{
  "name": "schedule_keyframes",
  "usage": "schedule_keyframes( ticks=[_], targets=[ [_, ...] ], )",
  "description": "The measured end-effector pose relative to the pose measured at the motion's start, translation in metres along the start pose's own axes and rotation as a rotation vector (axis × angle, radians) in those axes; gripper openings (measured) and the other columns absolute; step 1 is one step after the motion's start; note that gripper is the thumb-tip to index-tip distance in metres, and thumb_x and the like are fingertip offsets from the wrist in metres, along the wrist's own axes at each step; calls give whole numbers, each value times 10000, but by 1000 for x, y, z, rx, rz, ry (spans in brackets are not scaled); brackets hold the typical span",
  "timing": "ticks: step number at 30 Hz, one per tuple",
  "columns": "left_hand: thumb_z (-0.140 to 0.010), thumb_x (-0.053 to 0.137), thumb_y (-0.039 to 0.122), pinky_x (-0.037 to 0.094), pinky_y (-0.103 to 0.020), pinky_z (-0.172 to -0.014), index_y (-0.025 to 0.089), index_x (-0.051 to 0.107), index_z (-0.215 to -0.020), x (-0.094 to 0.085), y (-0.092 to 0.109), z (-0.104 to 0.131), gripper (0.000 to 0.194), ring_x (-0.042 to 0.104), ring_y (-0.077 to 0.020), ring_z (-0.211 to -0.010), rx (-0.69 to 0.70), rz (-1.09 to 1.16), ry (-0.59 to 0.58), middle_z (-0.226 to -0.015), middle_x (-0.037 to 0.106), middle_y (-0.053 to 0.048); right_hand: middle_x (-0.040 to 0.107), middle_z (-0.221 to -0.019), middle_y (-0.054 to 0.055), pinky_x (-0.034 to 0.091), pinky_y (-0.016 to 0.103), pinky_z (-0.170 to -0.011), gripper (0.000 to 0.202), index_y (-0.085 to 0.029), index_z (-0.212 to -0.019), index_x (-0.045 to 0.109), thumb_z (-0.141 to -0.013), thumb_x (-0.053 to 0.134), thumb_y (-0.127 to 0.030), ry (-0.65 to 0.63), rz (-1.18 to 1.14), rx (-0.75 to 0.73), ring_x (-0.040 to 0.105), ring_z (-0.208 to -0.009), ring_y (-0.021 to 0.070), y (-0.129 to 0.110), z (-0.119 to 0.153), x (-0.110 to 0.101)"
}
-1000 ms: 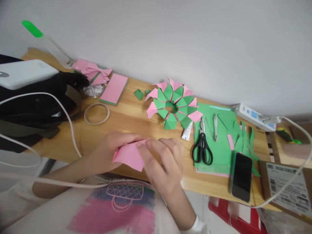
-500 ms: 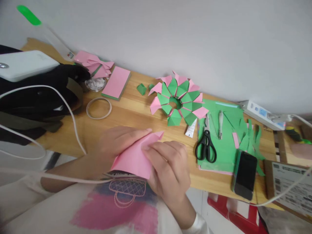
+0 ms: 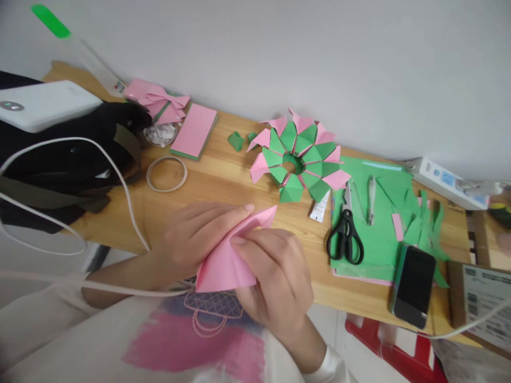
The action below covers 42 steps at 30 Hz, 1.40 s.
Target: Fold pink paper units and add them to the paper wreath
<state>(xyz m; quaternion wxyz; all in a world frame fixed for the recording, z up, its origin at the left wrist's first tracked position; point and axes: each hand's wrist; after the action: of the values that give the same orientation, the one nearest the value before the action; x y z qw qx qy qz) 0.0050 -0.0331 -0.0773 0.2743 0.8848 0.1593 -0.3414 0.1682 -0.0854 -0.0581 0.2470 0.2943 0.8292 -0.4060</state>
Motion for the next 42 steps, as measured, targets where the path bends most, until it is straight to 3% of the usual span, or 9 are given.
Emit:
schedule_keyframes(
  ticks=[7, 15, 20, 23, 25, 30, 34, 39, 42],
  targets=[
    [-938, 521, 144, 560, -350, -772, 61, 564, -1183, -2, 2, -3, 263, 719, -235, -890, -40, 132, -36, -1011, 755, -139, 693, -921, 65, 549, 364, -702, 296, -202, -1084, 639, -805, 618, -105, 140, -79, -1, 661, -843, 222, -2, 1, 10],
    [-843, 623, 88, 514, -283, -999, 211, 560, -1286, 1, -6, -3, 464, 625, -203, -1185, -473, 986, -220, -1304, 646, -68, 705, -1005, 60, 529, 350, -809, 281, -210, -1049, 646, -823, 585, -53, 120, -33, 117, 651, -929, 190, 2, 0, 23],
    [-866, 656, 437, 405, -360, -1117, 303, 563, -1342, -2, -19, 3, 503, 450, -267, -1369, -594, 1487, -332, -1428, 547, -12, 712, -996, 81, 531, 342, -820, 250, -178, -1037, 648, -843, 541, -62, 14, -53, 151, 650, -934, 186, 4, -6, 20],
    [-939, 533, 465, 342, -355, -1155, 278, 620, -1293, 0, -19, 3, 409, 447, -248, -1370, -671, 1484, -275, -1397, 578, -15, 718, -996, 97, 532, 333, -838, 236, -150, -1030, 657, -838, 547, -68, -10, -84, 161, 652, -956, 192, 4, -9, 18],
    [-933, 574, 396, 401, -314, -1101, 275, 649, -1253, 3, -18, 2, 350, 517, -223, -1306, -737, 1438, -242, -1333, 630, -13, 722, -995, 87, 544, 310, -792, 240, -156, -1043, 656, -844, 547, -75, -26, -103, 191, 662, -918, 181, 4, -9, 17],
    [-845, 688, 402, 524, -255, -867, 210, 757, -975, 11, -17, -1, 242, 686, -171, -952, -900, 1281, -121, -982, 764, -38, 677, -699, -27, 498, 218, -536, 208, -197, -1055, 655, -871, 582, -132, -53, -141, 322, 580, -533, 94, 3, -7, 15],
    [-808, 710, 439, 539, -274, -783, 173, 758, -874, 12, -18, -3, 278, 690, -165, -824, -978, 1243, -99, -862, 761, -57, 602, -585, -64, 410, 192, -439, 178, -192, -1027, 672, -867, 604, -148, -30, -119, 383, 482, -432, 61, -1, -3, 11],
    [-772, 723, 446, 514, -232, -640, 171, 740, -746, 12, -16, -7, 278, 624, -125, -662, -1063, 1204, -78, -699, 714, -24, 526, -539, -83, 369, 177, -416, 151, -206, -1000, 681, -858, 637, -177, 166, -65, 514, 430, -422, 52, 1, 1, 7],
    [-752, 733, 446, 486, -211, -582, 166, 703, -647, 12, -15, -9, 301, 569, -104, -591, -1083, 1156, -92, -604, 658, -1, 564, -565, -57, 386, 189, -421, 97, -199, -934, 697, -865, 644, -242, 141, -139, 590, 462, -449, 68, 8, 1, 7]
  ],
)
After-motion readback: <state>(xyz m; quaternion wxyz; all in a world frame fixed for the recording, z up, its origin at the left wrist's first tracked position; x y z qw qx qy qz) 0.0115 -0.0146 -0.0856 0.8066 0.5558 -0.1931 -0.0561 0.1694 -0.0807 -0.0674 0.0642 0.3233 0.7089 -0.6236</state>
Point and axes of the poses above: each hand's wrist, its own z-axis away from the middle knuckle, its own x-axis out of the palm, y = z × x
